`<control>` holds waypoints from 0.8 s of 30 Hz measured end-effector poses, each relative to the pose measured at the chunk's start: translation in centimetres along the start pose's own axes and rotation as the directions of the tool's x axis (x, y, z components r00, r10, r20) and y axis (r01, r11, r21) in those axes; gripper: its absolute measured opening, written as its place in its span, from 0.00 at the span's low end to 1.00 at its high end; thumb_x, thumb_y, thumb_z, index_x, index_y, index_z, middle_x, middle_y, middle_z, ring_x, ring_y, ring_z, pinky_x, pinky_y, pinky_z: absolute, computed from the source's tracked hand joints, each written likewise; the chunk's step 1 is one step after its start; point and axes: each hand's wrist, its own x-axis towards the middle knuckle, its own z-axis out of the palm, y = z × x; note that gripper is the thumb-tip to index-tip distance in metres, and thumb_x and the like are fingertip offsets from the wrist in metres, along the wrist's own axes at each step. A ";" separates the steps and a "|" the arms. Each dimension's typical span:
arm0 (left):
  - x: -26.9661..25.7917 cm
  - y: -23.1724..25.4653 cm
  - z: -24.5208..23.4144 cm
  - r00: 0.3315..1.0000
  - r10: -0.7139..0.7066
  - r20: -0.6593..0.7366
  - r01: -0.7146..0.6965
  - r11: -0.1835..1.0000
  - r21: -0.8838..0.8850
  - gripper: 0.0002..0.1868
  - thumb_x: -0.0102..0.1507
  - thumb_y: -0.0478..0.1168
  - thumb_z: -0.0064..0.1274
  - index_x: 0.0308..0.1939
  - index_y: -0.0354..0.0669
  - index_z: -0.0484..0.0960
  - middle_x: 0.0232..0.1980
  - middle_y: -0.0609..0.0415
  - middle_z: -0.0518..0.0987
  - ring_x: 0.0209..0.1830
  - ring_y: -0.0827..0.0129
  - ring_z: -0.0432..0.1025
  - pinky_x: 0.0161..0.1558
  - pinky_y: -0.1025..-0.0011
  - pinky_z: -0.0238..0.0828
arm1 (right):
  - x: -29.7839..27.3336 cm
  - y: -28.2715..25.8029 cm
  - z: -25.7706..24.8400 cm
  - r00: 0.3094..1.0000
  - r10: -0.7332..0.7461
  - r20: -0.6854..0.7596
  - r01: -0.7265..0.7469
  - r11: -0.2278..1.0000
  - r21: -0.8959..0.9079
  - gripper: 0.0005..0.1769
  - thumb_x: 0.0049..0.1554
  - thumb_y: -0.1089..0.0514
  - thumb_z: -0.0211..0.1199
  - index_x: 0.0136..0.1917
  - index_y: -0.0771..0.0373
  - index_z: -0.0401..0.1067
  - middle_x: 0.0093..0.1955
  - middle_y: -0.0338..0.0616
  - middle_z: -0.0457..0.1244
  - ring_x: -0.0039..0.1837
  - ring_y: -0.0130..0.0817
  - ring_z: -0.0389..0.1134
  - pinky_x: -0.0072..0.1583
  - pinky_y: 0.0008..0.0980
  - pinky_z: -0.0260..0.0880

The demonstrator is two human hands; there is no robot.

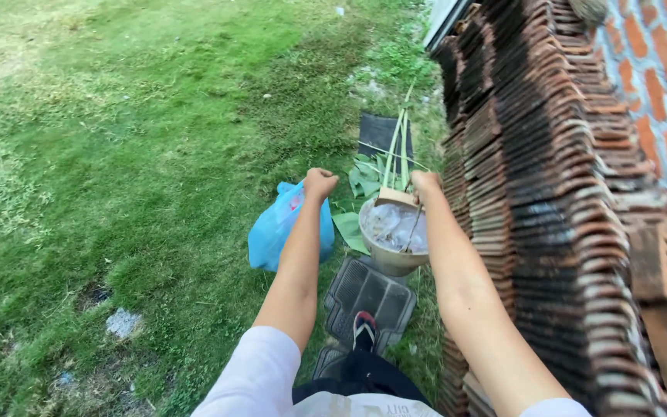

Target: The person is seen picking up trash and placing it in a trash bag and then carrying the trash bag and a bucket of trash to a larger outdoor trash bin.

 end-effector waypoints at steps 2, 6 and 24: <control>2.8 -1.3 -0.6 0.989 -0.145 -0.041 0.146 0.989 0.026 0.16 0.48 0.46 0.65 0.39 0.47 0.91 0.47 0.43 0.85 0.50 0.51 0.79 0.55 0.60 0.73 | 2.1 -0.1 2.5 0.928 0.100 0.360 -0.088 0.995 -0.049 0.11 0.57 0.56 0.57 0.36 0.64 0.67 0.26 0.41 0.53 0.23 0.29 0.52 0.28 0.39 0.50; 8.4 -4.4 0.5 0.957 -0.241 -0.159 0.261 0.958 0.119 0.15 0.57 0.45 0.59 0.39 0.36 0.89 0.47 0.34 0.85 0.49 0.45 0.80 0.52 0.57 0.77 | 5.9 -1.6 7.5 0.873 0.193 0.449 -0.183 0.981 -0.067 0.10 0.60 0.55 0.51 0.39 0.62 0.63 0.26 0.42 0.53 0.24 0.32 0.53 0.28 0.43 0.61; 41.2 -2.4 1.4 0.962 -0.268 0.047 0.262 0.959 0.107 0.12 0.47 0.41 0.62 0.34 0.43 0.90 0.46 0.41 0.85 0.50 0.51 0.79 0.56 0.61 0.74 | 26.0 -20.3 26.7 0.770 0.305 0.561 -0.254 0.952 -0.168 0.14 0.62 0.51 0.56 0.36 0.56 0.61 0.27 0.32 0.47 0.25 0.26 0.46 0.34 0.43 0.65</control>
